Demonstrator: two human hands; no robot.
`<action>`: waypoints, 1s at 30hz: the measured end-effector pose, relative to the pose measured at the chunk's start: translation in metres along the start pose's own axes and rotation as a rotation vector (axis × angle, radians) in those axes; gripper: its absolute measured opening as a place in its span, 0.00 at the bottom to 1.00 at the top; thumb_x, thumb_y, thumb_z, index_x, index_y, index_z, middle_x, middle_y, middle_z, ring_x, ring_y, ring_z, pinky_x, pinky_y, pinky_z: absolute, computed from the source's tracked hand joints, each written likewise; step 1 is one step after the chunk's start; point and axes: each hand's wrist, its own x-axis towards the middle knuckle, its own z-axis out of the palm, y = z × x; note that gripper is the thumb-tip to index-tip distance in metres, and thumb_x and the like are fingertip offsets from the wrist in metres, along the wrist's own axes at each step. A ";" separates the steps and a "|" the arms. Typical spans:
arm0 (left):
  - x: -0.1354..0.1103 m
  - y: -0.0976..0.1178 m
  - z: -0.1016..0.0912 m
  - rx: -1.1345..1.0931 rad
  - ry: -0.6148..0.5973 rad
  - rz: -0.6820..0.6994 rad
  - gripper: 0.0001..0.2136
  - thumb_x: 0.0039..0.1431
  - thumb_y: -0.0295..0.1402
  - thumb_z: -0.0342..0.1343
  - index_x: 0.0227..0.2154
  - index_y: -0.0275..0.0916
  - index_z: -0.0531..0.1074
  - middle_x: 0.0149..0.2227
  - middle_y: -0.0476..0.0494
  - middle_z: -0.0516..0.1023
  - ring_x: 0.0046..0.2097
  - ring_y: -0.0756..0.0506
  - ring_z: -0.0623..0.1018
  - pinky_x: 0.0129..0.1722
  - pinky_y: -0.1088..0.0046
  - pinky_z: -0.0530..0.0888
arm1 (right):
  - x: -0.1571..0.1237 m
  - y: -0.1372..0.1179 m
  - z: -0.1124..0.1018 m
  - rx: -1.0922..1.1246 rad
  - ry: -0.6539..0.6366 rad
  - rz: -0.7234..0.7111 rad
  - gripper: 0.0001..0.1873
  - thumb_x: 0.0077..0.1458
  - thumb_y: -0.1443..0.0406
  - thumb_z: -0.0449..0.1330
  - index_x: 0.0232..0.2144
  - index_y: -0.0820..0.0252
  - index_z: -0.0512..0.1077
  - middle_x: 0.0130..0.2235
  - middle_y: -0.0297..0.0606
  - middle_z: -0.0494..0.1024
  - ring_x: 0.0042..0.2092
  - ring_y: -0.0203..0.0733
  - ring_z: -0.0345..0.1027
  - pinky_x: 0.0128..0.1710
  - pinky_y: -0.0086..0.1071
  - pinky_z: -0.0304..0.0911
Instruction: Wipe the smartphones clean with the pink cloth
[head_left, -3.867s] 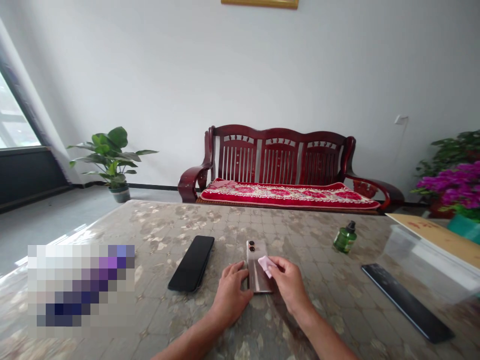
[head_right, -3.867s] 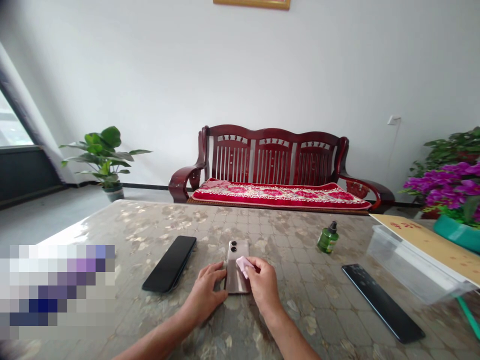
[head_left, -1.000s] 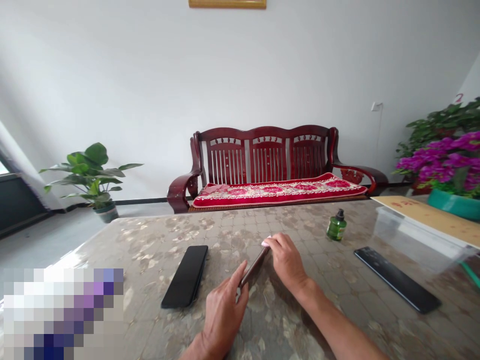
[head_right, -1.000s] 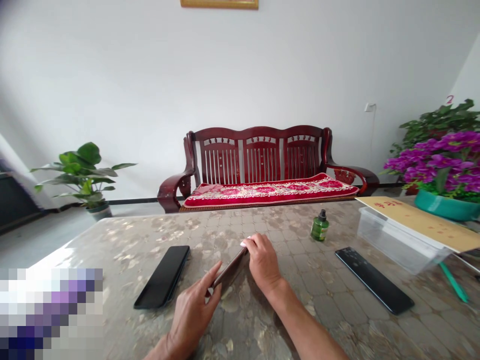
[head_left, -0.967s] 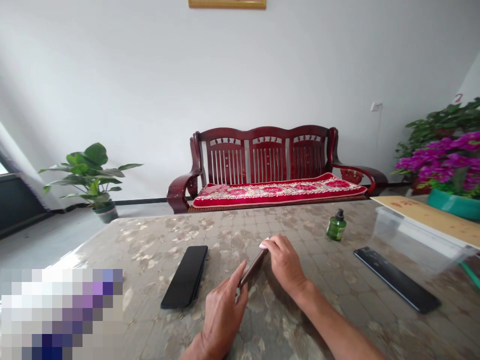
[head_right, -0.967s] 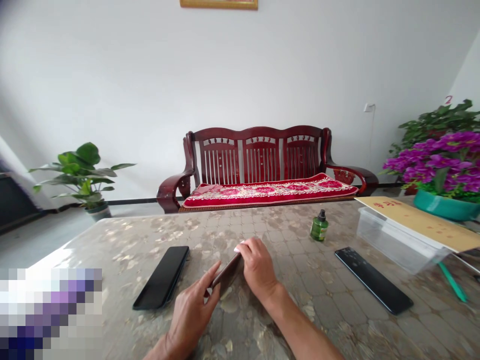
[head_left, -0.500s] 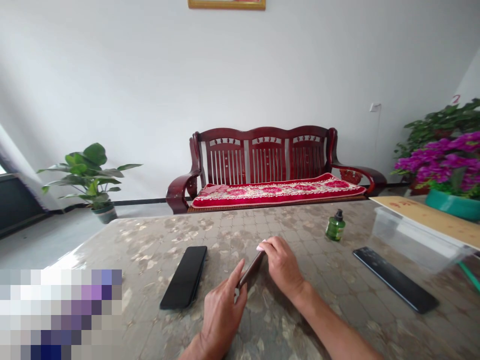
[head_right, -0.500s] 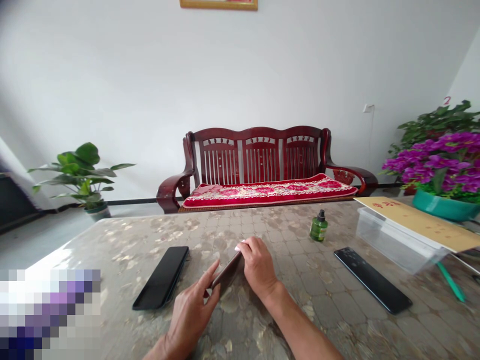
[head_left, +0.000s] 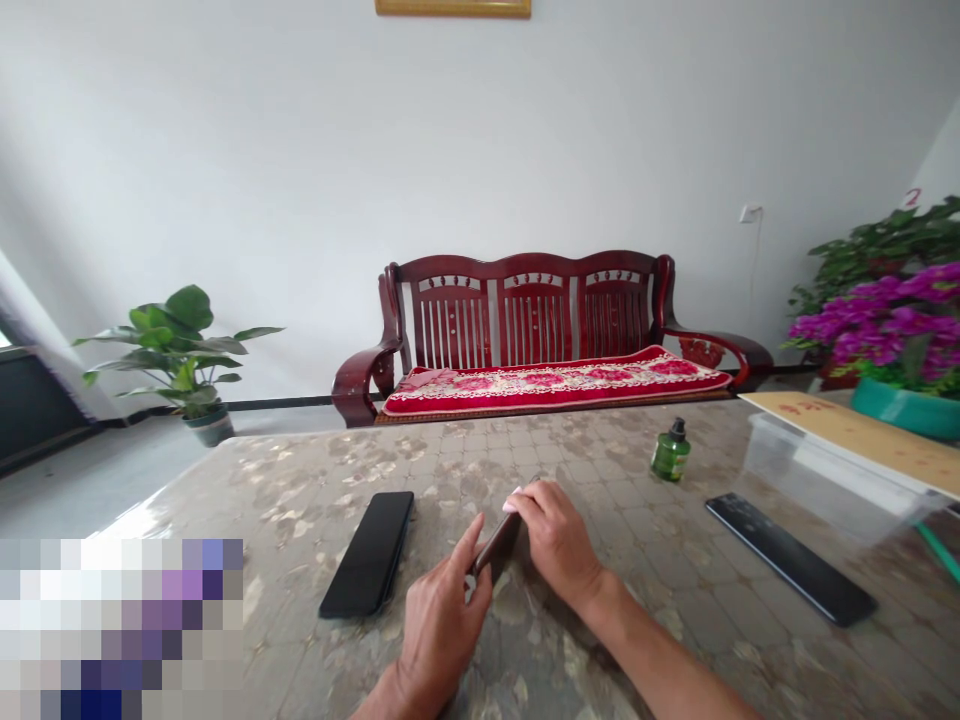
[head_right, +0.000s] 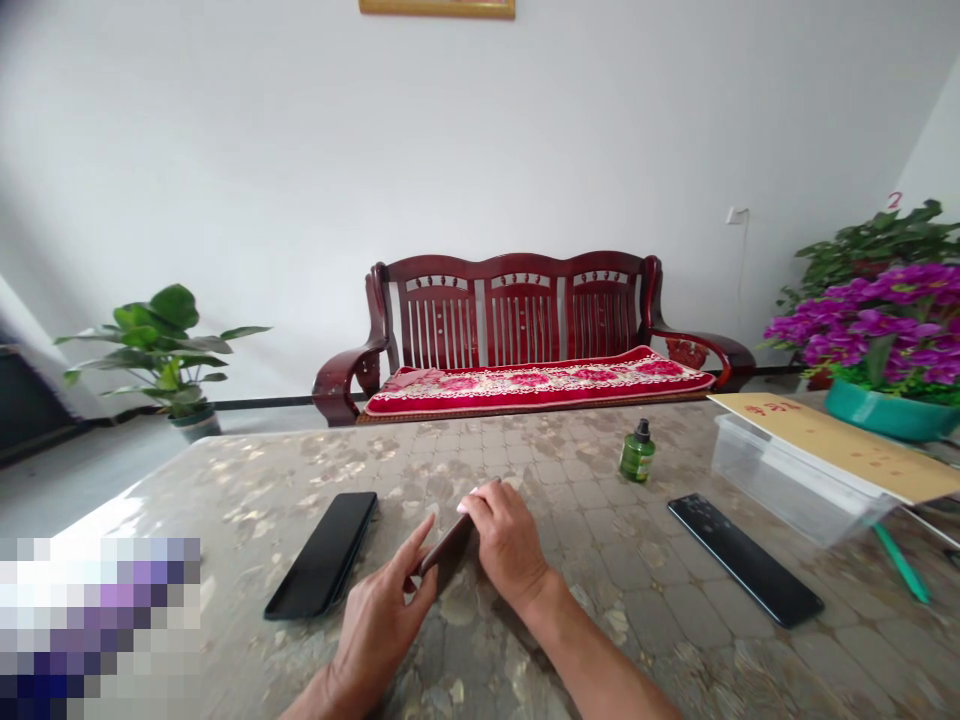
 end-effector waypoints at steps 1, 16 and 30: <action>0.000 0.001 0.000 -0.001 -0.005 0.000 0.25 0.58 0.30 0.49 0.59 0.44 0.64 0.41 0.52 0.83 0.31 0.50 0.81 0.41 0.76 0.76 | 0.001 0.004 -0.001 -0.006 0.007 0.039 0.11 0.60 0.74 0.54 0.38 0.57 0.73 0.37 0.38 0.73 0.41 0.41 0.65 0.42 0.33 0.64; 0.002 0.000 0.001 -0.020 -0.147 -0.052 0.17 0.63 0.30 0.49 0.53 0.44 0.71 0.39 0.49 0.83 0.39 0.47 0.83 0.37 0.80 0.74 | 0.007 0.035 0.011 0.191 0.146 0.333 0.13 0.61 0.71 0.51 0.37 0.56 0.76 0.37 0.38 0.75 0.41 0.40 0.70 0.43 0.32 0.66; -0.002 0.001 0.003 0.010 -0.100 0.029 0.17 0.61 0.29 0.48 0.51 0.46 0.72 0.36 0.52 0.83 0.35 0.48 0.82 0.35 0.80 0.74 | -0.014 0.070 0.031 0.238 -0.045 0.531 0.13 0.50 0.71 0.55 0.18 0.56 0.73 0.22 0.33 0.73 0.27 0.37 0.67 0.26 0.26 0.57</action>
